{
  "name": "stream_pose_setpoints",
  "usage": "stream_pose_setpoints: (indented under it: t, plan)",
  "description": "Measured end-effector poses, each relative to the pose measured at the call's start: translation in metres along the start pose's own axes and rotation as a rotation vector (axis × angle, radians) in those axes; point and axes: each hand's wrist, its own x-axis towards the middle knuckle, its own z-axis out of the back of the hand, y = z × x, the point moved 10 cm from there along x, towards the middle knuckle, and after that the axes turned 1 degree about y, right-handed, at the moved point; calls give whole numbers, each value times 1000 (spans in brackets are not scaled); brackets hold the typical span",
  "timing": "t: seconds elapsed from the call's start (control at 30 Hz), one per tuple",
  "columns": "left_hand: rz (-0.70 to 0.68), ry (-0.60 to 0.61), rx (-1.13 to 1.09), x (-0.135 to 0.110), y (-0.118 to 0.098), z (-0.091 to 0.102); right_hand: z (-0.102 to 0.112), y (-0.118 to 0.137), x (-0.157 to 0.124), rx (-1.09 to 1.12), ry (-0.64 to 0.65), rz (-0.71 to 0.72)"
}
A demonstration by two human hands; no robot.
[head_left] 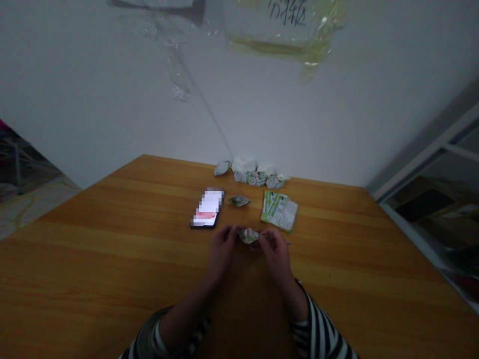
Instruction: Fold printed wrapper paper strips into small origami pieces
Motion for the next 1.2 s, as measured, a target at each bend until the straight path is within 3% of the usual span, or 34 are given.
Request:
stream_pose_setpoints:
  t: [0.2,0.37,0.5,0.77,0.9,1.07,1.2]
  plan:
    - [32,-10,-150,-1,0,1,0,5,2,-40,101,37]
    - [-21,5,-63,-8,-14,-5,-14,28,-3,-310,223,258]
    - [-4,23,-64,-10,-13,-9,-12,27,-3,-412,165,318]
    - [132,15,-226,-7,11,-6,-8,31,-7,-483,82,393]
    - [125,22,-231,-7,10,-6,5,20,-1,-341,-8,240]
    - [-100,390,-9,-12,-23,-39,13,1,5,-161,2,35]
    - [-147,487,235,-11,-23,-40,5,-14,6,-13,152,-125]
